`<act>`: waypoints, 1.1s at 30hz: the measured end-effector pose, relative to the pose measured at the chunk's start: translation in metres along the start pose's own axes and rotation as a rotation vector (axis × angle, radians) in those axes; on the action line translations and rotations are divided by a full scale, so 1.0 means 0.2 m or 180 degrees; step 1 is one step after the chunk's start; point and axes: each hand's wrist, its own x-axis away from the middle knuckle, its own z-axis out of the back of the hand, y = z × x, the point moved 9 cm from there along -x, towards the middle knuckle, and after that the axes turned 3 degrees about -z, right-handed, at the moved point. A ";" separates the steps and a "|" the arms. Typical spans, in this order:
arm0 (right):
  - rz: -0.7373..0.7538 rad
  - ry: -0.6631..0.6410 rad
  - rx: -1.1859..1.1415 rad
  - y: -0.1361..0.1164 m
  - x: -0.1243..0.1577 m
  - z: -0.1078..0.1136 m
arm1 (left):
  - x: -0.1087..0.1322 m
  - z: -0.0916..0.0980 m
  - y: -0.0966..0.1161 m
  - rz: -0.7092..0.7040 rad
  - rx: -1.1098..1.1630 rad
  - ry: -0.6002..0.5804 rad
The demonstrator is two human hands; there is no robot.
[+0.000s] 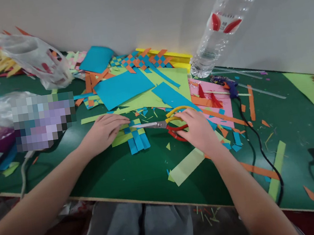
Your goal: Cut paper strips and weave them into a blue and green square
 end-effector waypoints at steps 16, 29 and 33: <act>0.0206 -0.0010 -0.0062 -0.02 -0.08 -0.04 | 0.00 -0.01 0.00 -0.0068 0.0107 -0.0024; 0.0225 -0.0178 0.0118 0.00 -0.09 -0.08 | 0.00 -0.04 0.00 -0.0052 -0.0026 -0.0146; 0.0302 -0.0162 0.0239 -0.02 -0.08 -0.08 | 0.00 -0.05 0.00 -0.0050 -0.0057 -0.0167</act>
